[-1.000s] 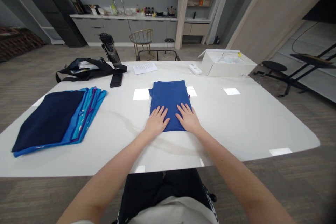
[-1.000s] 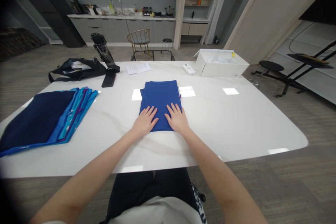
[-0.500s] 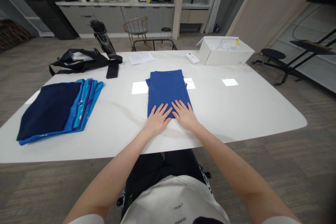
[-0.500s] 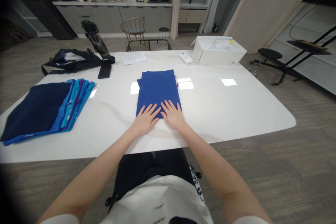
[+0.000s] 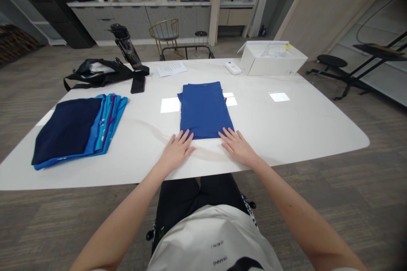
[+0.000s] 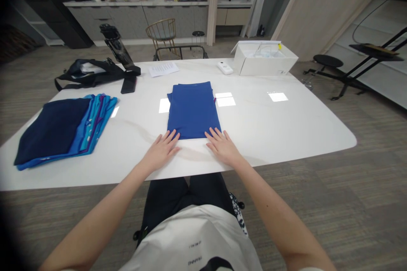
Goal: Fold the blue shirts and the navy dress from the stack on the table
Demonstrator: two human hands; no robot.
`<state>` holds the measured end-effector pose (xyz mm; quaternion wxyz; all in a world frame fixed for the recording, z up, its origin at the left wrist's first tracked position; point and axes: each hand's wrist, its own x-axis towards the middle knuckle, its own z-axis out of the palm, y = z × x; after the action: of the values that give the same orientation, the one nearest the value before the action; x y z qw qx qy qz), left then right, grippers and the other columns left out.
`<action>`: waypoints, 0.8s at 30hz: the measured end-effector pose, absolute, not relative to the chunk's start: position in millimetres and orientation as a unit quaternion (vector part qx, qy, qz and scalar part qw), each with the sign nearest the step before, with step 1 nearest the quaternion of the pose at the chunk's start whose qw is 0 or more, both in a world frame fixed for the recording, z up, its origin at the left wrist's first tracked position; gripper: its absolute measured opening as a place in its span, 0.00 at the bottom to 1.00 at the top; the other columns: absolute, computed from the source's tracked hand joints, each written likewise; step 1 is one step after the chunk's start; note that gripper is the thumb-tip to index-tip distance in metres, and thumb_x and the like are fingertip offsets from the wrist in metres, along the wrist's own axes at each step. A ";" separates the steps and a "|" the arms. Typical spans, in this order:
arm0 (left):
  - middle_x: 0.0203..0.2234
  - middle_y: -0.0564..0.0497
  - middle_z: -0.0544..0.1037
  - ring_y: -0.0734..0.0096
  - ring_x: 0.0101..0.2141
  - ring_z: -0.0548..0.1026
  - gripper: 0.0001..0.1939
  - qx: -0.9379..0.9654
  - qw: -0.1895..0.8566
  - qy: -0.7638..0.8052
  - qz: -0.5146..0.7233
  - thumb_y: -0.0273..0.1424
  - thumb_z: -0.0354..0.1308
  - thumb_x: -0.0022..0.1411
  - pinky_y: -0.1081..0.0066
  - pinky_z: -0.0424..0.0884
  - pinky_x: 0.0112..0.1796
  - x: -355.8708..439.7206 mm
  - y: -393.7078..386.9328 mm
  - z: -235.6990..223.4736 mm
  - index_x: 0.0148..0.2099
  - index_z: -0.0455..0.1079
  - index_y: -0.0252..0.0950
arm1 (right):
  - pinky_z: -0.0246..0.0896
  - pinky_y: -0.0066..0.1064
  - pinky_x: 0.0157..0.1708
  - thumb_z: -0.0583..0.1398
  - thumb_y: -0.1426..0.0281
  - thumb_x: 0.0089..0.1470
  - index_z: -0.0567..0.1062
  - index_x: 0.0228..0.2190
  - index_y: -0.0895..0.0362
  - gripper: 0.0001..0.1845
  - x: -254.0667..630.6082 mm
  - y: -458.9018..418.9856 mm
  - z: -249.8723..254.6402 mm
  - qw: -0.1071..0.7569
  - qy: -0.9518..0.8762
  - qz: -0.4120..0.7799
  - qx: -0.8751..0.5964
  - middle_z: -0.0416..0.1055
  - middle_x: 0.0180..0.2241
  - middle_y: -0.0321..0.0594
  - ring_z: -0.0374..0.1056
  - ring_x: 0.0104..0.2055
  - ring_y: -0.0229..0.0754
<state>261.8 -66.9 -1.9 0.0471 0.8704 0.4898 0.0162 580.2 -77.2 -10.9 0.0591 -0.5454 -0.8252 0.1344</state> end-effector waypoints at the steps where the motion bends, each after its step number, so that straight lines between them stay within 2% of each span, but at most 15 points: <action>1: 0.72 0.42 0.55 0.49 0.71 0.56 0.32 0.865 0.040 0.500 0.015 0.46 0.41 0.76 0.45 0.55 0.67 257.7 -70.0 -1.6 0.74 0.55 0.36 | 0.37 0.57 0.72 0.43 0.54 0.73 0.57 0.71 0.53 0.33 588.7 -79.9 -14.0 0.064 -0.817 0.131 -0.558 0.46 0.74 0.44 0.41 0.76 0.52; 4: 0.68 0.41 0.65 0.51 0.67 0.64 0.27 0.859 0.025 0.510 0.022 0.42 0.43 0.76 0.42 0.53 0.67 242.9 -76.4 2.9 0.70 0.63 0.36 | 0.44 0.54 0.71 0.45 0.56 0.72 0.63 0.68 0.56 0.31 615.2 -83.7 -16.0 0.093 -0.797 0.131 -0.582 0.53 0.72 0.48 0.48 0.74 0.52; 7: 0.64 0.41 0.72 0.54 0.63 0.70 0.24 0.868 0.020 0.494 0.046 0.36 0.44 0.76 0.47 0.57 0.66 234.3 -72.1 10.3 0.65 0.69 0.34 | 0.55 0.50 0.67 0.50 0.58 0.70 0.77 0.57 0.56 0.25 626.0 -78.1 -7.7 0.158 -0.779 0.108 -0.597 0.68 0.64 0.51 0.62 0.68 0.54; 10: 0.62 0.43 0.74 0.57 0.60 0.73 0.22 0.868 0.027 0.487 0.095 0.35 0.45 0.75 0.55 0.64 0.63 239.9 -54.5 16.7 0.64 0.70 0.36 | 0.67 0.43 0.56 0.55 0.61 0.67 0.81 0.48 0.55 0.18 618.3 -56.4 2.3 0.226 -0.733 0.117 -0.631 0.79 0.52 0.48 0.75 0.52 0.51; 13: 0.60 0.45 0.76 0.57 0.57 0.75 0.21 0.839 0.036 0.527 0.135 0.36 0.47 0.74 0.58 0.70 0.58 255.4 -25.2 21.7 0.63 0.70 0.39 | 0.70 0.37 0.47 0.59 0.61 0.64 0.80 0.49 0.55 0.17 605.3 -17.6 7.1 0.254 -0.672 0.173 -0.673 0.81 0.44 0.42 0.77 0.37 0.44; 15: 0.58 0.44 0.76 0.55 0.55 0.76 0.21 0.805 0.035 0.574 0.144 0.37 0.48 0.74 0.58 0.72 0.55 266.9 -1.4 24.3 0.64 0.68 0.38 | 0.69 0.36 0.48 0.61 0.61 0.63 0.78 0.53 0.57 0.20 599.1 13.8 8.2 0.252 -0.638 0.198 -0.700 0.81 0.44 0.42 0.77 0.39 0.45; 19: 0.54 0.39 0.76 0.52 0.51 0.77 0.24 0.744 0.029 0.655 0.129 0.40 0.47 0.75 0.58 0.74 0.49 286.0 45.5 25.5 0.67 0.62 0.36 | 0.66 0.40 0.54 0.59 0.57 0.64 0.77 0.55 0.62 0.27 591.5 73.4 10.9 0.206 -0.574 0.188 -0.770 0.80 0.49 0.53 0.75 0.54 0.54; 24: 0.51 0.37 0.75 0.49 0.48 0.77 0.23 0.723 0.006 0.684 0.093 0.41 0.44 0.76 0.55 0.76 0.44 300.2 83.9 20.8 0.66 0.62 0.38 | 0.68 0.47 0.52 0.54 0.48 0.65 0.79 0.51 0.61 0.31 573.1 119.0 13.8 0.131 -0.539 0.172 -0.814 0.77 0.51 0.61 0.74 0.55 0.61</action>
<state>300.2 83.9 20.8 0.0062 0.7231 0.6844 0.0929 573.1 119.0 13.8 0.1306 -0.8141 -0.5391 0.1718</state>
